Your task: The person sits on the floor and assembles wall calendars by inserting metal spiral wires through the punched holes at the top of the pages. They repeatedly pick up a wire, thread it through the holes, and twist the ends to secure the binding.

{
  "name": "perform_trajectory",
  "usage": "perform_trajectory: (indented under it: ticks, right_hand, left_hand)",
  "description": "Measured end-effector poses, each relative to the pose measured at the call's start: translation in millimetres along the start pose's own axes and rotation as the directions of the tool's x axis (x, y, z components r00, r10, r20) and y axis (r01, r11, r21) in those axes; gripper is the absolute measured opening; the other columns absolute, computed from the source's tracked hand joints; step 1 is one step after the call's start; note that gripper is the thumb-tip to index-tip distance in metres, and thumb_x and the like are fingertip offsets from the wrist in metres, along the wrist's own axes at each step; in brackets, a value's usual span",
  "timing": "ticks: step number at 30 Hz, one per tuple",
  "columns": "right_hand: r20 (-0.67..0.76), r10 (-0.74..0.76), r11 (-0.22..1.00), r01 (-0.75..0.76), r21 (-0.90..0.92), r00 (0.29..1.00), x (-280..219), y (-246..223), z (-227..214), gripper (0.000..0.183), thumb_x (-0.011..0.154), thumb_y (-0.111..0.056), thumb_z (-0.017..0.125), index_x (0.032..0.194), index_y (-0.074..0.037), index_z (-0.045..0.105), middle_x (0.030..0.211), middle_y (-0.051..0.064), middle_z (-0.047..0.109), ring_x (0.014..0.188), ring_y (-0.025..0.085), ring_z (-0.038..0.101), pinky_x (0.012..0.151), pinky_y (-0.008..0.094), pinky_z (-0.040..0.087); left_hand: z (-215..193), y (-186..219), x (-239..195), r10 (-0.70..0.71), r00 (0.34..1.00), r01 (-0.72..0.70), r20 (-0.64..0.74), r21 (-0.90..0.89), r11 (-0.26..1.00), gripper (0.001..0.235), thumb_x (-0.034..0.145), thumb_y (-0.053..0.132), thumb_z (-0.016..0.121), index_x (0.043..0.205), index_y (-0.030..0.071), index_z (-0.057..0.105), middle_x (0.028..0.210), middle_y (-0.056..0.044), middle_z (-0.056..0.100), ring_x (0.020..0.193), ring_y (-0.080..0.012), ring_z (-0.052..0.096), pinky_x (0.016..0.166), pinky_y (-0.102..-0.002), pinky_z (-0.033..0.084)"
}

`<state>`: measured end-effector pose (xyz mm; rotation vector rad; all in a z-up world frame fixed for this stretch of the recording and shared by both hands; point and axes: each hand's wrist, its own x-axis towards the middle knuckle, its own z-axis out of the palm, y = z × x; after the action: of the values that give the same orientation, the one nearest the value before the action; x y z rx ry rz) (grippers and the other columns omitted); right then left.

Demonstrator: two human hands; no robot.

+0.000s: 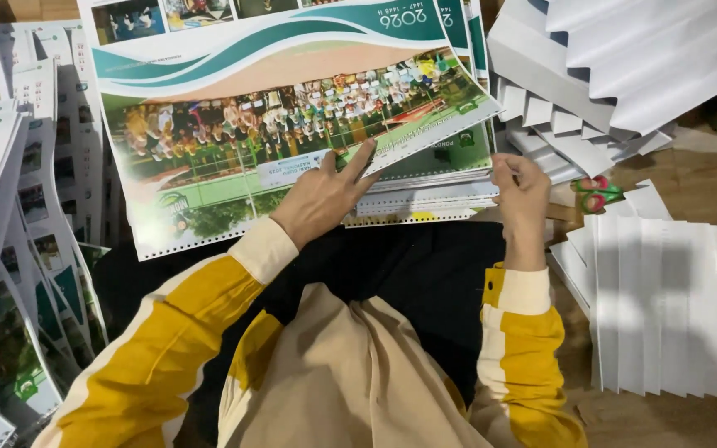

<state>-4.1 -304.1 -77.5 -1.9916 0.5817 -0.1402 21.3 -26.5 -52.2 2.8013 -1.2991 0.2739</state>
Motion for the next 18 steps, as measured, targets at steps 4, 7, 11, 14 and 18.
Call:
perform_trajectory:
  ticks: [4, 7, 11, 14, 18]
  right_hand:
    - [0.027, 0.003, 0.97, -0.009, 0.243, 1.0, 3.2, -15.6, 0.6, 0.015, 0.088, -0.011, 0.058, 0.1, -0.002, 0.057, 0.08, 0.006, 0.06, 0.068, 0.011, 0.062, 0.051, 0.017, 0.055]
    - [0.184, 0.014, 0.743, -0.133, 0.656, 0.983, 6.3, -25.8, 4.9, 0.016, 0.088, -0.019, 0.055, 0.1, -0.009, 0.049, 0.086, 0.005, 0.062, 0.079, 0.015, 0.068, 0.065, 0.024, 0.06]
    - [0.248, -0.074, 0.623, -0.15, 0.768, 0.966, 13.6, -41.6, 13.5, 0.02, 0.089, -0.027, 0.053, 0.102, -0.012, 0.048, 0.093, 0.007, 0.063, 0.087, 0.019, 0.067, 0.074, 0.028, 0.06]
    - [0.317, -0.156, 0.603, -0.164, 0.781, 0.935, 7.3, -64.3, 15.3, 0.036, 0.085, -0.04, 0.048, 0.109, -0.013, 0.051, 0.108, 0.006, 0.06, 0.097, 0.019, 0.064, 0.082, 0.029, 0.057]
    - [0.323, -0.145, 0.658, -0.152, 0.737, 0.935, 13.0, -42.2, 17.6, 0.043, 0.087, -0.044, 0.044, 0.115, -0.013, 0.05, 0.114, 0.007, 0.058, 0.102, 0.019, 0.061, 0.088, 0.03, 0.054]
  left_hand:
    - [-2.3, 0.5, 1.2, -0.029, 0.999, 0.029, 0.033, -0.013, 0.999, 0.031, 0.08, 0.015, 0.057, 0.11, 0.015, 0.059, 0.128, -0.017, 0.042, 0.091, -0.0446, 0.058, 0.05, -0.039, 0.057]
    - [7.4, 3.3, 1.6, -0.046, 0.992, 0.046, -0.117, 0.0, 0.999, 0.028, 0.082, 0.031, 0.06, 0.103, 0.013, 0.06, 0.122, -0.019, 0.045, 0.084, -0.0449, 0.059, 0.048, -0.04, 0.056]
    - [23.7, 2.0, 2.3, -0.059, 0.986, 0.067, -0.157, 0.045, 0.997, 0.027, 0.08, 0.031, 0.063, 0.1, 0.013, 0.06, 0.12, -0.02, 0.047, 0.084, -0.0437, 0.06, 0.049, -0.04, 0.056]
    - [19.2, -2.2, 6.4, -0.07, 0.971, 0.096, -0.23, 0.101, 0.99, 0.02, 0.082, 0.02, 0.061, 0.102, 0.016, 0.059, 0.113, -0.017, 0.052, 0.08, -0.0377, 0.063, 0.048, -0.035, 0.055]
    - [-16.4, -25.2, 16.5, -0.124, 0.927, 0.148, -0.353, 0.044, 0.988, 0.025, 0.086, 0.009, 0.052, 0.109, 0.019, 0.055, 0.103, -0.01, 0.061, 0.066, -0.0242, 0.065, 0.046, -0.029, 0.054]
